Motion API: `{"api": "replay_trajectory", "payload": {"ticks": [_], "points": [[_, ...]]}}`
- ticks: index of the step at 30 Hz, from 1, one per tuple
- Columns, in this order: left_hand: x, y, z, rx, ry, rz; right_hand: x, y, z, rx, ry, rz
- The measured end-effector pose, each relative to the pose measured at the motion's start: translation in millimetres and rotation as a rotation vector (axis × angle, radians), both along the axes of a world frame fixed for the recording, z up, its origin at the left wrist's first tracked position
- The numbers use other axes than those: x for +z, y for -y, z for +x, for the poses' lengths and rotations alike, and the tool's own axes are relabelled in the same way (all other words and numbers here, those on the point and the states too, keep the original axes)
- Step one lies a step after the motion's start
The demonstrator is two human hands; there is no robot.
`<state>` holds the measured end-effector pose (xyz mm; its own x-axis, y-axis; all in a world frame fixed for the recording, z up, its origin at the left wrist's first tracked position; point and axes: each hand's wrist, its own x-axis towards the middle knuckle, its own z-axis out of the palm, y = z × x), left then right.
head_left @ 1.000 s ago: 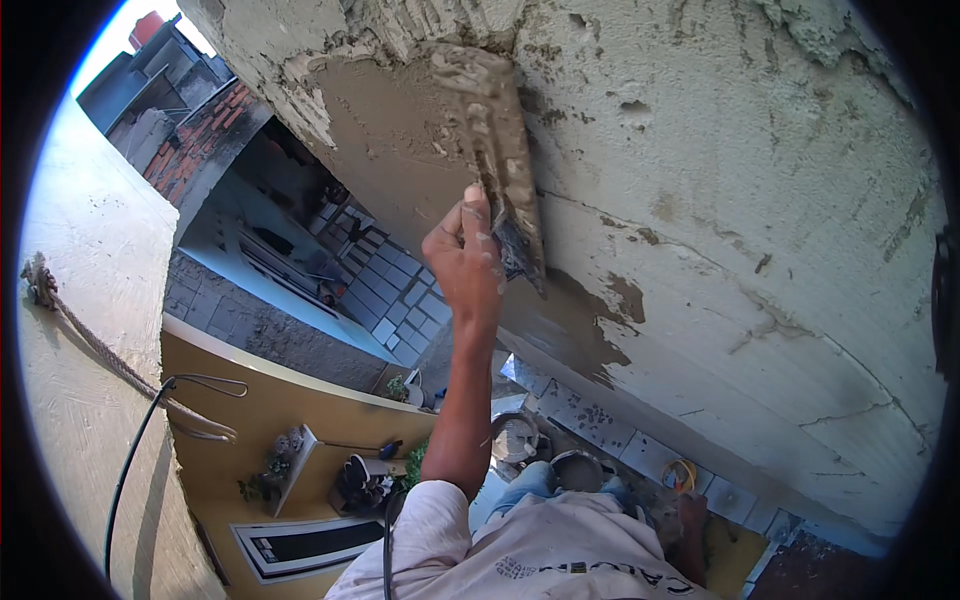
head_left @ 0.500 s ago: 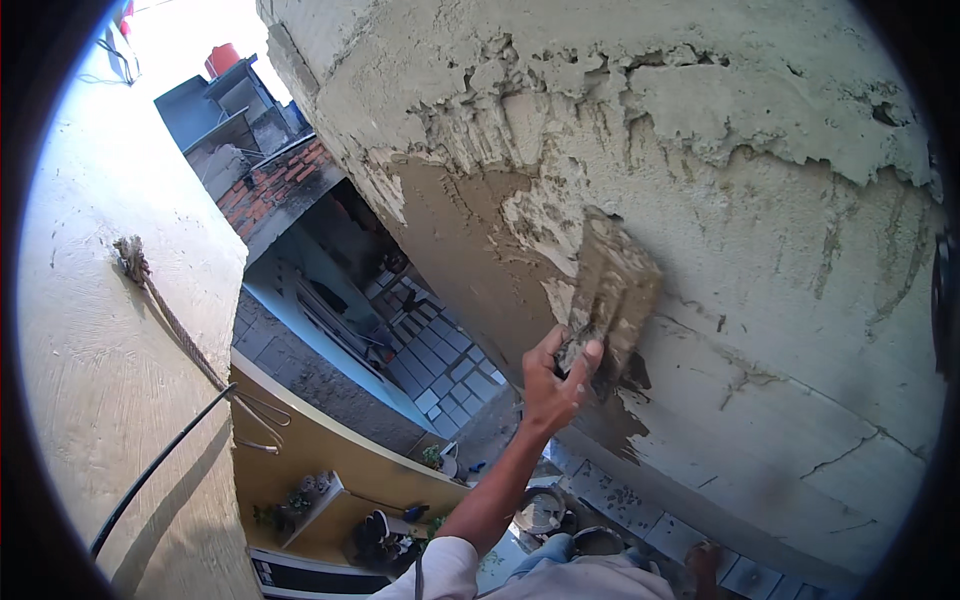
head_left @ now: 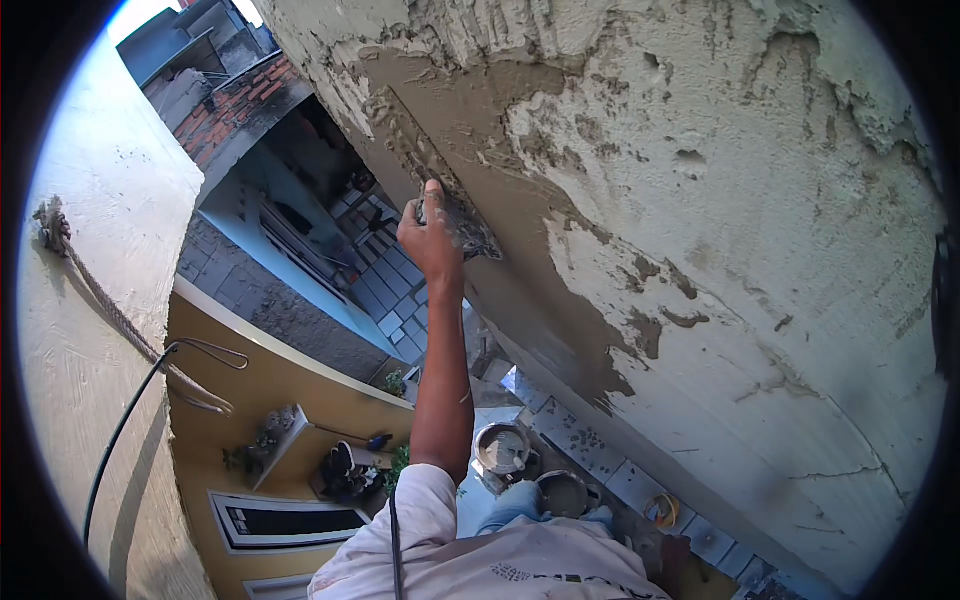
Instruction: Applying and smoothing plaster or mortar on an exterior wall using a trowel.
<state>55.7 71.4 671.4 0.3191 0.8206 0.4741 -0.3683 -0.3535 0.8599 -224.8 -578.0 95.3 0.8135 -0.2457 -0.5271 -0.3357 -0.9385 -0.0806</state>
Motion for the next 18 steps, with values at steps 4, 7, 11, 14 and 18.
{"api": "replay_trajectory", "payload": {"ticks": [4, 7, 11, 14, 18], "points": [[-30, -85, 15, 0.016, -0.009, -0.164, -14, 18, -6, 0.314, -0.039, -0.068], [-58, -108, 2, -0.071, -0.019, -0.518, 37, -39, 30, -0.344, 0.043, 0.159], [-75, -83, -8, -0.336, 0.034, -0.541, 81, -87, 45, -0.343, -0.005, 0.177], [-44, -50, -2, -0.381, -0.007, -0.387, 50, -53, 6, -0.279, 0.092, 0.106], [-61, -75, 24, -0.180, 0.000, -0.554, 49, -50, -6, -0.239, 0.046, 0.157]]}}
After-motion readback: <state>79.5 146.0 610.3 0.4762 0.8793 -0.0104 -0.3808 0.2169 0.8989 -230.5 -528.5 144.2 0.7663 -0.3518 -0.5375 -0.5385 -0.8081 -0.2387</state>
